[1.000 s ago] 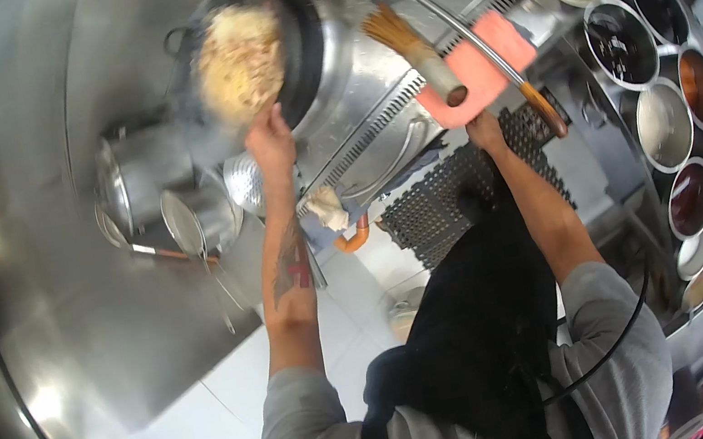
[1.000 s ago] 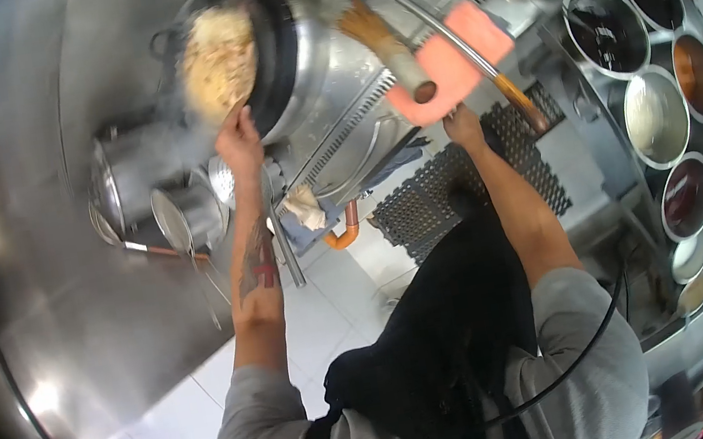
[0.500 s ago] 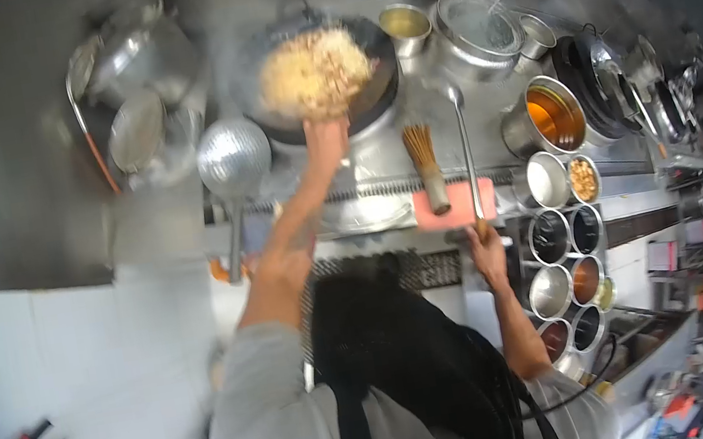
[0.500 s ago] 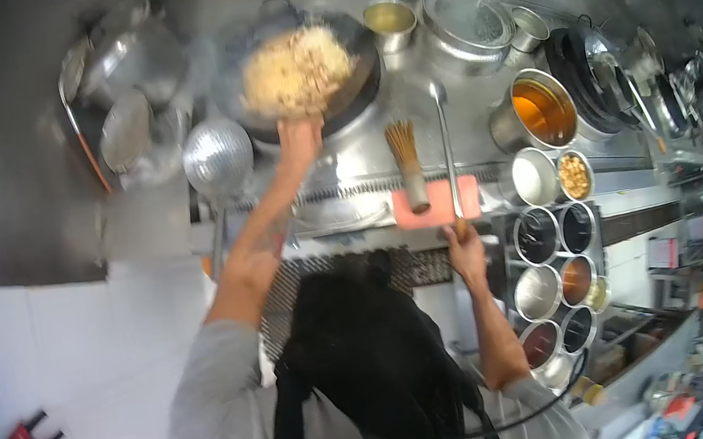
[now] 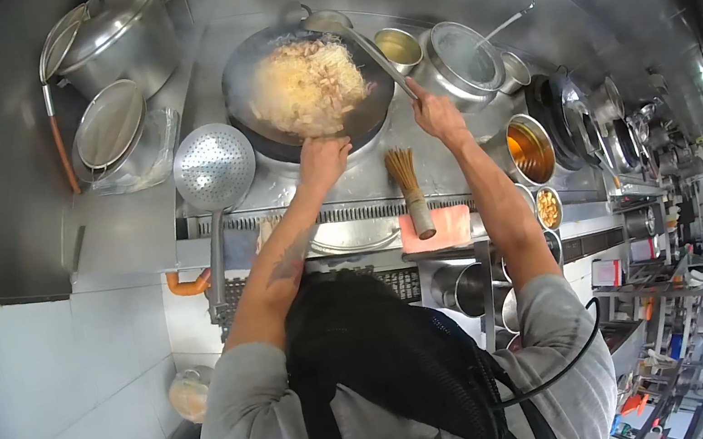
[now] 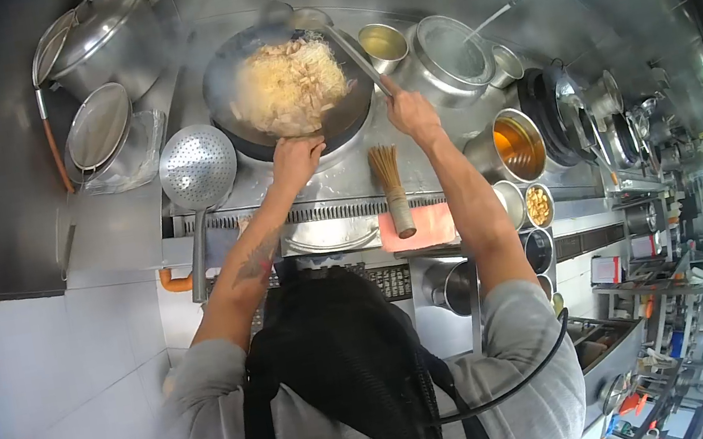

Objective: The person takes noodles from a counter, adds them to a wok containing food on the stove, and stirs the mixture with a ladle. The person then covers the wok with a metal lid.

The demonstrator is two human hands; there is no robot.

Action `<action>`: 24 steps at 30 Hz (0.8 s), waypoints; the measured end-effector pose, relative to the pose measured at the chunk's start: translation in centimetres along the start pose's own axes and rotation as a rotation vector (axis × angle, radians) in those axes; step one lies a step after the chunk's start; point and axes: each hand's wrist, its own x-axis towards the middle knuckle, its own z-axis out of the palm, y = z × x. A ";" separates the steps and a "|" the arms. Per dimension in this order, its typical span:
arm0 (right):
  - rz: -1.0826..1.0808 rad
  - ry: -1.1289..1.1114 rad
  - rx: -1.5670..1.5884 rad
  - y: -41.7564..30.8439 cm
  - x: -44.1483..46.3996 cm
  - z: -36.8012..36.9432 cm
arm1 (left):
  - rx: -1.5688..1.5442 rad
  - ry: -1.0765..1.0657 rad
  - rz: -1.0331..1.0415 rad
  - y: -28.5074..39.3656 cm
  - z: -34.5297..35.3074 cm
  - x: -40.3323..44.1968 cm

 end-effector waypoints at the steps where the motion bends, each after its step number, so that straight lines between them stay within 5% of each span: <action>1: -0.010 -0.020 -0.040 -0.2 0.5 0.0 | 0.006 -0.009 -0.006 0.1 -0.2 0.0; 6: -0.046 -0.085 -0.117 2.2 -1.5 -0.3 | -0.024 -0.041 -0.015 -0.1 -0.3 0.2; 8: -0.236 -0.021 0.085 3.7 -1.9 -2.1 | -0.025 -0.030 -0.006 0.0 -0.4 0.0; 14: 0.104 -0.087 -0.147 -1.0 -1.3 -1.8 | -0.032 -0.011 0.005 0.3 -0.9 0.1; 16: -0.105 -0.058 0.091 -0.1 -1.5 -1.8 | -0.031 0.019 0.009 0.2 -0.7 0.7; 19: 0.115 -0.062 0.172 -3.5 -1.4 -0.7 | -0.041 0.025 0.014 0.0 -0.5 -0.2; 24: 0.166 -0.016 0.447 -7.9 1.1 4.0 | -0.067 -0.016 -0.011 0.3 -0.8 0.1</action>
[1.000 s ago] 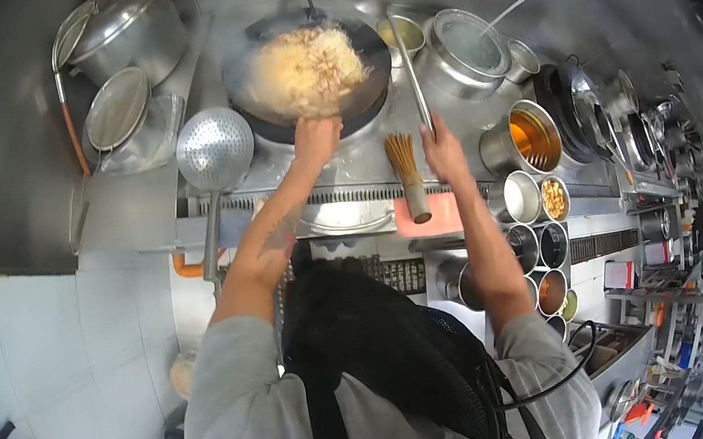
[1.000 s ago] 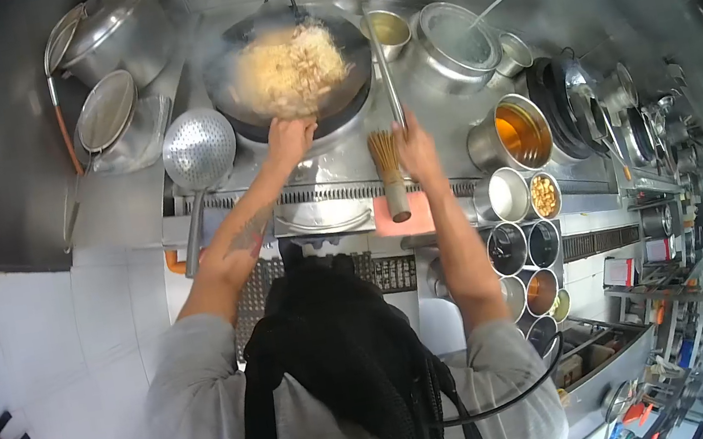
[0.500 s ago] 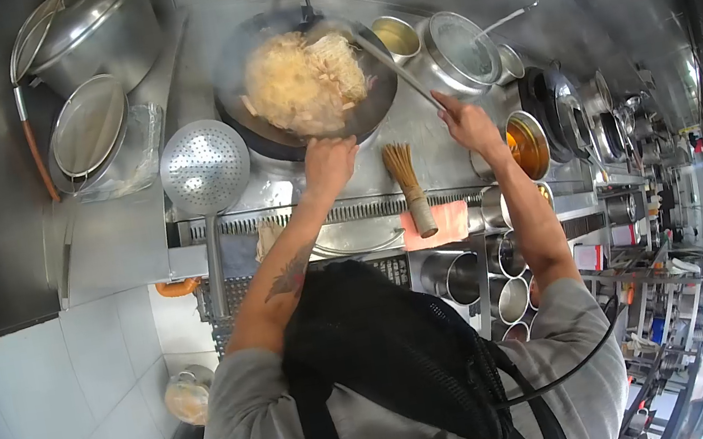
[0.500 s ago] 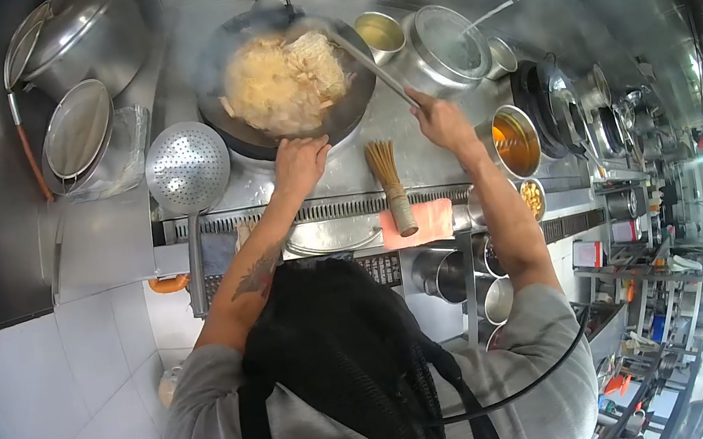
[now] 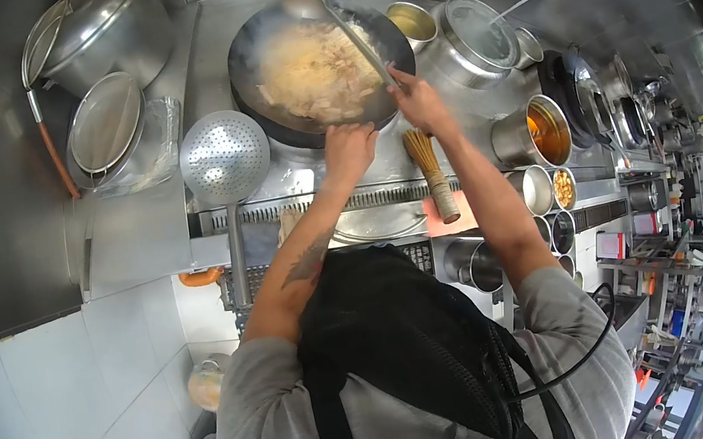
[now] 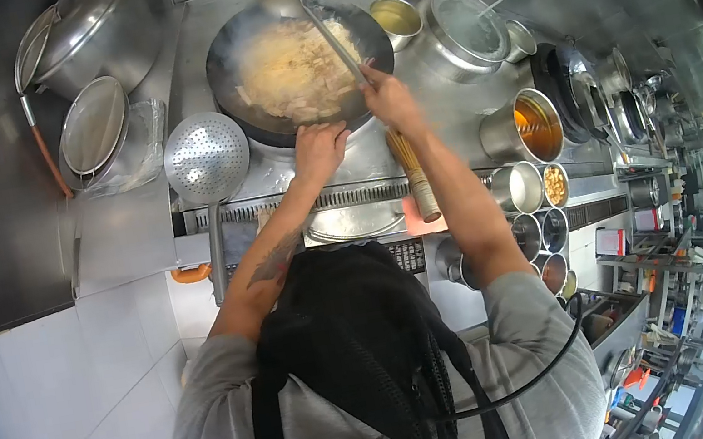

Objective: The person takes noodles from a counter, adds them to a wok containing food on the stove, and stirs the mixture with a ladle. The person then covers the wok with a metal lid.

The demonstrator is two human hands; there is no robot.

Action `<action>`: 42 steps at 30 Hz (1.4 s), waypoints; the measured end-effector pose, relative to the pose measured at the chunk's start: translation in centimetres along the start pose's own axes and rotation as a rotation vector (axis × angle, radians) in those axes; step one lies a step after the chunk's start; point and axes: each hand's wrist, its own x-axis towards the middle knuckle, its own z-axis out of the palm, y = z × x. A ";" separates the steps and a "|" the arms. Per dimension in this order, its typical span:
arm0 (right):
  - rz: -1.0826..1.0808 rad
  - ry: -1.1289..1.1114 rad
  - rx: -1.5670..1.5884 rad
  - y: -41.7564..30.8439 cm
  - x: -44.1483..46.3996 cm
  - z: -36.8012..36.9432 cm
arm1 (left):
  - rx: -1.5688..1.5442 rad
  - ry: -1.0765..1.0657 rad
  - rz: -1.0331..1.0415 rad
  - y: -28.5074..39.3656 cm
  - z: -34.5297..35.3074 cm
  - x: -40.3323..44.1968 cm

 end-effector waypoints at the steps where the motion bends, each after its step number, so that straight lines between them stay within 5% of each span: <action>1: -0.014 -0.031 -0.003 0.3 -0.2 1.2 | 0.006 -0.006 -0.006 0.1 0.0 -0.3; 3: -0.174 -0.012 -0.126 0.6 -1.2 2.1 | -0.022 0.055 0.039 0.0 0.1 0.0; 8: -0.160 -0.216 -0.122 2.0 -1.1 -3.8 | -0.003 0.090 0.060 -0.1 0.0 0.4; 11: -0.159 0.040 -0.160 1.0 -0.7 -1.6 | -0.015 0.078 0.046 0.1 0.1 0.0; 14: -0.137 0.052 -0.016 1.3 0.6 2.2 | -0.015 0.053 0.016 0.2 -0.1 -0.2; 19: -0.212 -0.205 -0.109 1.6 -2.9 -5.3 | -0.020 0.055 0.003 0.1 0.0 0.3; 21: -0.398 -0.219 -0.348 2.3 -4.1 -8.6 | -0.023 0.049 -0.004 0.2 0.1 0.0; 28: -0.496 -0.041 -0.591 1.1 -6.3 -3.6 | -0.068 0.038 -0.036 -0.1 0.6 -0.1; 34: -0.593 -0.051 -0.809 7.6 -8.6 -10.1 | -0.054 -0.101 -0.184 0.4 0.4 -0.8; 38: -0.490 0.017 -0.769 7.3 -11.7 -14.7 | 0.010 0.341 0.067 0.2 -3.2 -4.4; 42: -0.398 -0.038 -0.391 7.4 -16.1 -18.4 | 0.050 0.330 -0.179 0.4 -6.8 -11.0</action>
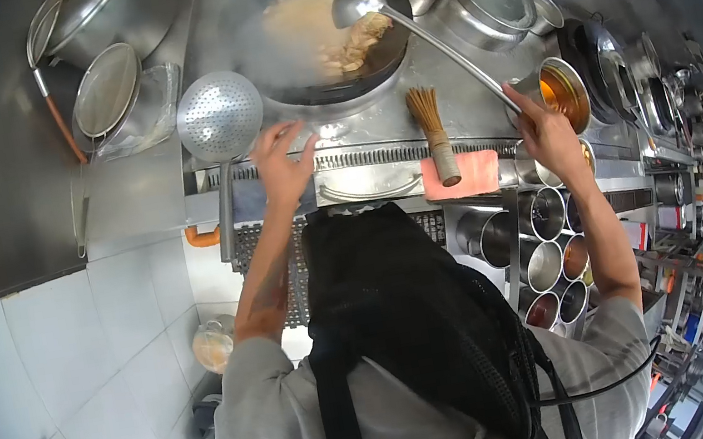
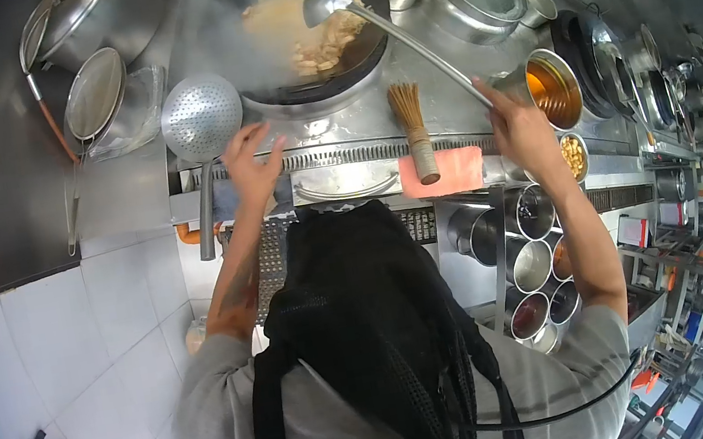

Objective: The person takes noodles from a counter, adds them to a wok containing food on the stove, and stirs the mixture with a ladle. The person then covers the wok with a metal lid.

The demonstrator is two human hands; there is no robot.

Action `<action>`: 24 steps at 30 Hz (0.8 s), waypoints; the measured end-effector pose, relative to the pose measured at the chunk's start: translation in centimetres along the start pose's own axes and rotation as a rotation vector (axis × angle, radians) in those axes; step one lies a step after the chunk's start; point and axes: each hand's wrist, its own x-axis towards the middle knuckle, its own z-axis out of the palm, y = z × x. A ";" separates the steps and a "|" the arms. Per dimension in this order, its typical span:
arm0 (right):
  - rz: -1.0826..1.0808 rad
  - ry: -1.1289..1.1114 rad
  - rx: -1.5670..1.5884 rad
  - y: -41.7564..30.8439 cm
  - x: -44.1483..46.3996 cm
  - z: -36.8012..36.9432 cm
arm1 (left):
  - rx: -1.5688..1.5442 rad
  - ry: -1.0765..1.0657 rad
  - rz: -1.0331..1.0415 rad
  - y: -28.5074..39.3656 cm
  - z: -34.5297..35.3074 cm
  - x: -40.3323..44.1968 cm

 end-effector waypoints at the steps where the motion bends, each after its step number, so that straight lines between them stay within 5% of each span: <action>1: 0.211 -0.156 0.033 -1.8 -0.7 -1.7 | -0.005 -0.005 -0.001 -0.2 -0.8 -1.1; 6: 0.251 -0.340 0.126 -4.3 -4.6 -4.4 | -0.034 -0.002 -0.093 0.2 -0.9 -2.1; 7: 0.084 -0.243 0.136 -4.1 -4.8 -2.3 | -0.038 0.000 -0.088 0.4 -0.1 -1.3; 12: 0.161 -0.243 0.047 -3.9 -3.2 2.8 | -0.133 -0.021 -0.028 2.5 0.7 2.5; 16: 0.058 -0.145 -0.494 -2.1 -3.9 -5.7 | -0.089 0.003 -0.118 -0.3 -2.1 1.1; 19: 0.016 -0.166 -0.699 -0.8 1.2 -5.0 | -0.080 -0.045 -0.198 -0.8 -2.2 1.7; 21: 0.018 -0.199 -0.613 2.1 4.0 -0.5 | -0.182 -0.038 -0.093 0.1 -1.0 2.5; 24: 0.216 -0.241 0.096 2.2 4.3 1.9 | -0.306 -0.026 -0.114 0.9 0.9 4.8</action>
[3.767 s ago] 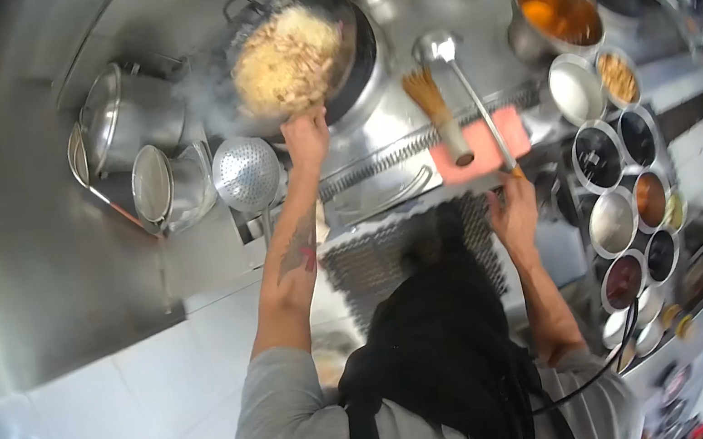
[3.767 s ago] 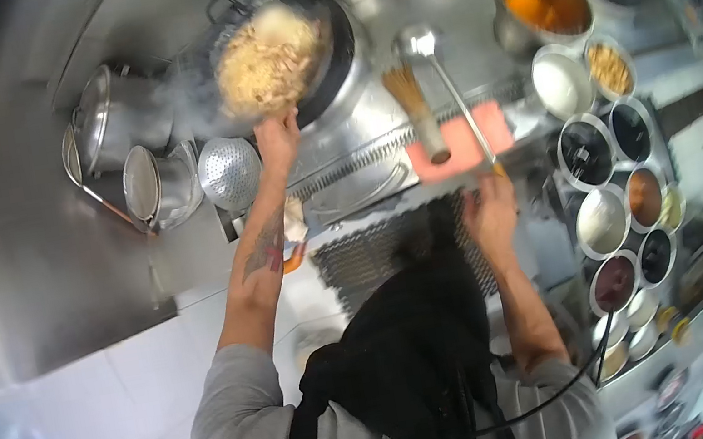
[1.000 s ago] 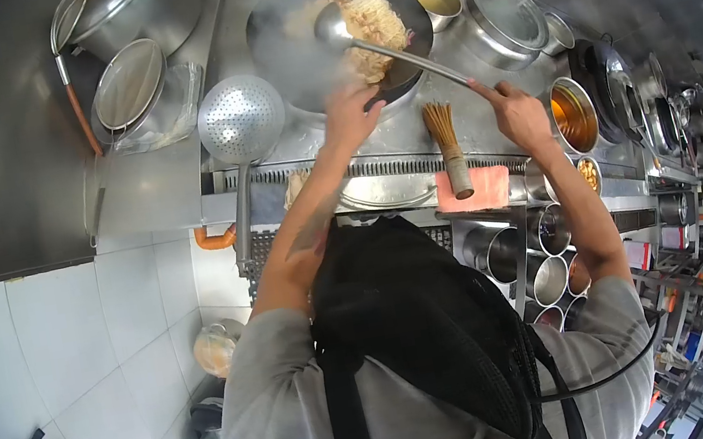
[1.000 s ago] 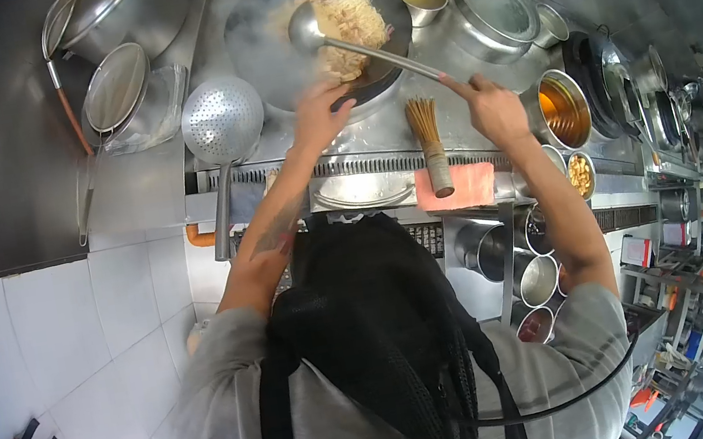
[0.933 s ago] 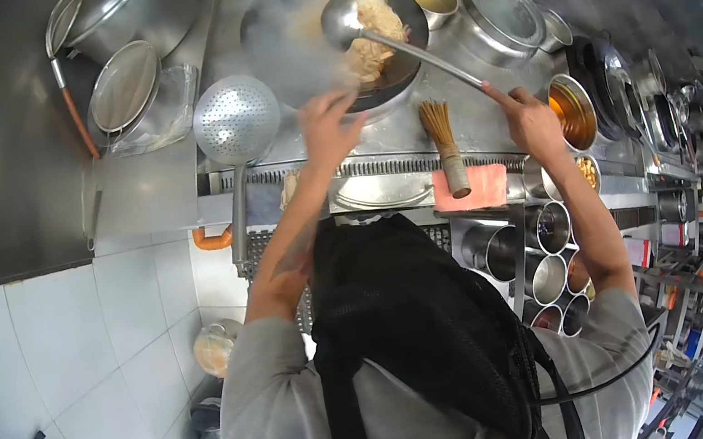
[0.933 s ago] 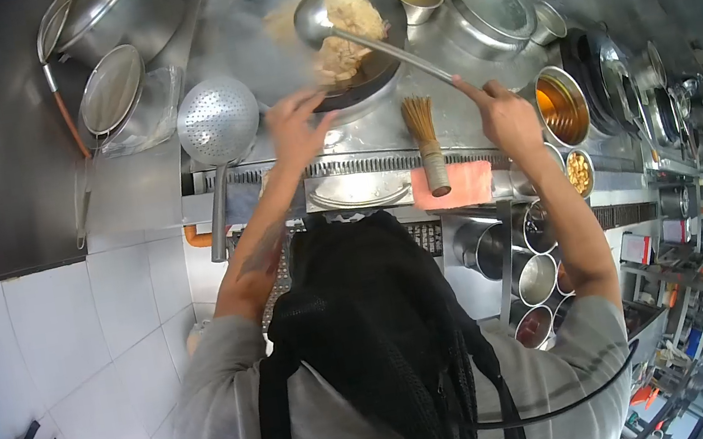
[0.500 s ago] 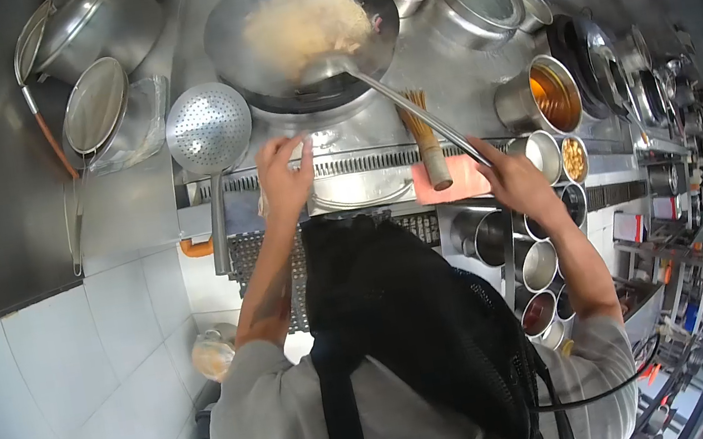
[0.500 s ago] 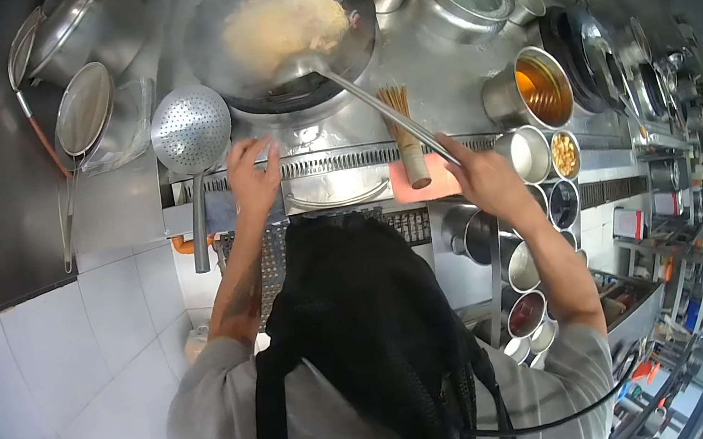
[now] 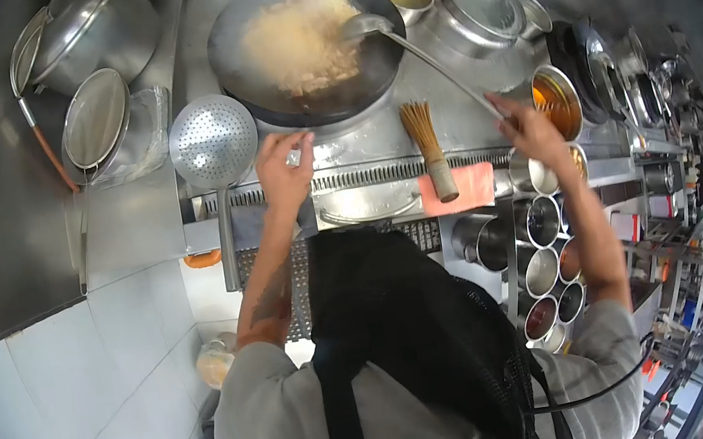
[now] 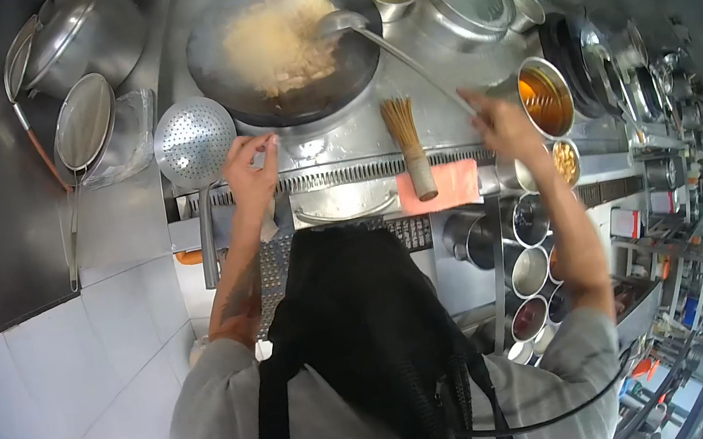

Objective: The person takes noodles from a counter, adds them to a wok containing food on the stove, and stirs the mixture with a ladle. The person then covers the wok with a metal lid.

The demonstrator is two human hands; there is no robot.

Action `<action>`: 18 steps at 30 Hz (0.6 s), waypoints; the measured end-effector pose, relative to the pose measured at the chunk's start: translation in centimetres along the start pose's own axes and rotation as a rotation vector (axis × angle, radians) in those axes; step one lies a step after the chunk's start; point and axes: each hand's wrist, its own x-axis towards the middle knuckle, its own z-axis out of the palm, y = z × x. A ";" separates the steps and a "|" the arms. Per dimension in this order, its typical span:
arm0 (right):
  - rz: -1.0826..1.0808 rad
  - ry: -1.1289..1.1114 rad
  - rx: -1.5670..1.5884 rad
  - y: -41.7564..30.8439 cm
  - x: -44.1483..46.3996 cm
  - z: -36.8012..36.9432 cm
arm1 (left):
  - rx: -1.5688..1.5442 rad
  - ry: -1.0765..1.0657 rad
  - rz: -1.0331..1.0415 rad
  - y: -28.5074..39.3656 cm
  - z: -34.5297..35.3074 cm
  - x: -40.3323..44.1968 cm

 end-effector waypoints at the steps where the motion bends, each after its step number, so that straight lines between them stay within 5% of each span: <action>1: 0.105 -0.013 0.247 -0.2 0.2 2.1 | -0.029 -0.006 -0.029 -0.5 0.7 0.4; 2: 0.213 0.000 0.493 -0.4 0.5 4.3 | -0.029 -0.007 -0.030 0.0 1.4 1.2; 4: 0.314 0.116 0.468 -4.9 3.9 6.7 | 0.226 0.026 0.305 1.6 3.3 2.6; 8: 0.257 0.292 0.308 -7.3 11.0 13.3 | 0.221 -0.113 0.351 -0.9 9.2 2.3; 11: 0.115 0.149 0.303 -9.4 11.4 11.5 | 0.180 -0.192 0.255 -1.6 9.4 2.6; 14: 0.196 0.119 0.344 -10.4 11.4 9.1 | 0.195 -0.172 0.262 -1.5 9.5 2.6; 18: -0.018 0.217 0.206 -10.1 12.2 10.9 | 0.189 -0.184 0.255 -1.6 9.6 3.0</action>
